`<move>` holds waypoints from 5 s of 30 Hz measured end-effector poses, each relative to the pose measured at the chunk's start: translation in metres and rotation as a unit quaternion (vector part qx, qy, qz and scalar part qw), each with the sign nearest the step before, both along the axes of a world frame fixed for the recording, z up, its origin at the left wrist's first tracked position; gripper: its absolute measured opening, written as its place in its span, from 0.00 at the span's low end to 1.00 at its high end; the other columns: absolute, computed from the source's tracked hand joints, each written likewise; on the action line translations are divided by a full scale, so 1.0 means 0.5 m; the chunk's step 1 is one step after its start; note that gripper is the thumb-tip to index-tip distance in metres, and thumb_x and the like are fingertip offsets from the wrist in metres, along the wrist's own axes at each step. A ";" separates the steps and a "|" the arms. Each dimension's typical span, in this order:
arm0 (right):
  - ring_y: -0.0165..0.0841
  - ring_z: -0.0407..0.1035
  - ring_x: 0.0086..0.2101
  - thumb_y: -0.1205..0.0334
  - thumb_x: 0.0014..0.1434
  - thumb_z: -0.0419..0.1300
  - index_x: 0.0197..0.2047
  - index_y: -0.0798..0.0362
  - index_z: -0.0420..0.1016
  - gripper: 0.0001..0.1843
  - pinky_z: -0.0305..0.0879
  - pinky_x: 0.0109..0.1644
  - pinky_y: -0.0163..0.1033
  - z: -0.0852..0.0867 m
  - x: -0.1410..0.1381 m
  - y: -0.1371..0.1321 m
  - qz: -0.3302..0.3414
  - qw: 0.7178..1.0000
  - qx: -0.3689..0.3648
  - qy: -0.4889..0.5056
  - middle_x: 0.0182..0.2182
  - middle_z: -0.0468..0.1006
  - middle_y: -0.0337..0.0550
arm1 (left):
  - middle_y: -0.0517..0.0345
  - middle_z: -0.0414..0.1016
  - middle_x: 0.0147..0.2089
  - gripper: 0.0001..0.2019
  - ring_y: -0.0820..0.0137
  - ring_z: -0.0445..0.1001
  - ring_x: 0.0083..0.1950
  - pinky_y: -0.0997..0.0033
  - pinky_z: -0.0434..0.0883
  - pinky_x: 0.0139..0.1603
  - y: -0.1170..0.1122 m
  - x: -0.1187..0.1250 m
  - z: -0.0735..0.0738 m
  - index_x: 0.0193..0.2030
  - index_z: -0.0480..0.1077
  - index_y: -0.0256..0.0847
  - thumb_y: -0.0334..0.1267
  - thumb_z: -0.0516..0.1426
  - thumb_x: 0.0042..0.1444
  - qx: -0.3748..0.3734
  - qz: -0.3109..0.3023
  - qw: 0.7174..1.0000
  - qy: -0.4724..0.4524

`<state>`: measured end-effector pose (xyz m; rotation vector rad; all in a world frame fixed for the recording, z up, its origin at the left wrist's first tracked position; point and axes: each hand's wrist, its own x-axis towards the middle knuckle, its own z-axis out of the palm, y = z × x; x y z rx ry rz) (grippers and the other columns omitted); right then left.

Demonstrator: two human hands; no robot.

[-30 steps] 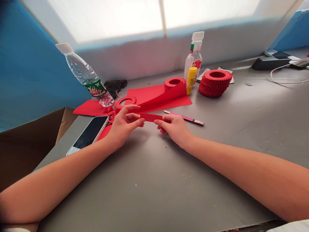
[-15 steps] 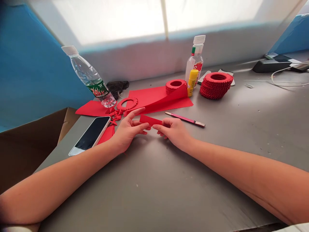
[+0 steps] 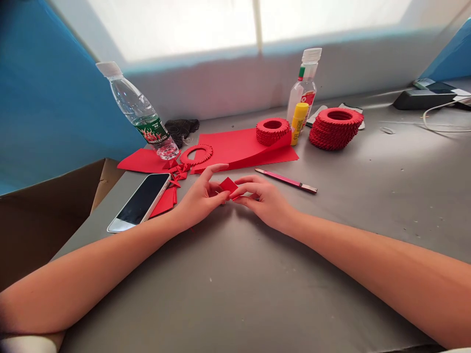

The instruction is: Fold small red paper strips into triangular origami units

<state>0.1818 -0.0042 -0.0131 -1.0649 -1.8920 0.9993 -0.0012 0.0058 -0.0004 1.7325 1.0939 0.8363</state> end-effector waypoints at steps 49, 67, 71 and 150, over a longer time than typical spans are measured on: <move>0.25 0.58 0.23 0.53 0.47 0.62 0.32 0.53 0.78 0.13 0.55 0.22 0.32 0.010 -0.003 0.001 -0.062 0.983 -0.143 0.099 0.26 0.76 0.41 | 0.59 0.77 0.36 0.19 0.72 0.75 0.37 0.73 0.69 0.42 -0.025 0.004 0.002 0.55 0.61 0.45 0.38 0.53 0.56 0.081 -0.002 0.996 0.023; 0.26 0.65 0.26 0.55 0.51 0.60 0.36 0.54 0.77 0.13 0.64 0.26 0.32 0.016 -0.002 0.003 -0.029 0.979 -0.158 0.122 0.31 0.77 0.43 | 0.61 0.74 0.30 0.19 0.74 0.73 0.30 0.72 0.71 0.37 -0.008 0.001 0.002 0.52 0.62 0.44 0.36 0.56 0.52 0.006 -0.013 1.000 -0.022; 0.27 0.65 0.27 0.55 0.49 0.61 0.33 0.53 0.77 0.12 0.63 0.26 0.32 0.013 0.001 0.001 -0.055 0.986 -0.132 0.088 0.29 0.76 0.42 | 0.54 0.76 0.34 0.20 0.67 0.75 0.38 0.65 0.72 0.41 -0.002 0.003 -0.001 0.51 0.64 0.40 0.43 0.56 0.52 -0.089 -0.030 0.991 -0.091; 0.35 0.66 0.35 0.67 0.60 0.47 0.40 0.53 0.75 0.15 0.59 0.34 0.37 -0.013 0.005 -0.014 -0.021 0.865 0.315 -0.391 0.34 0.77 0.47 | 0.55 0.71 0.39 0.15 0.68 0.67 0.40 0.72 0.62 0.35 0.019 -0.023 -0.021 0.38 0.73 0.44 0.43 0.46 0.60 0.355 -0.088 0.854 0.370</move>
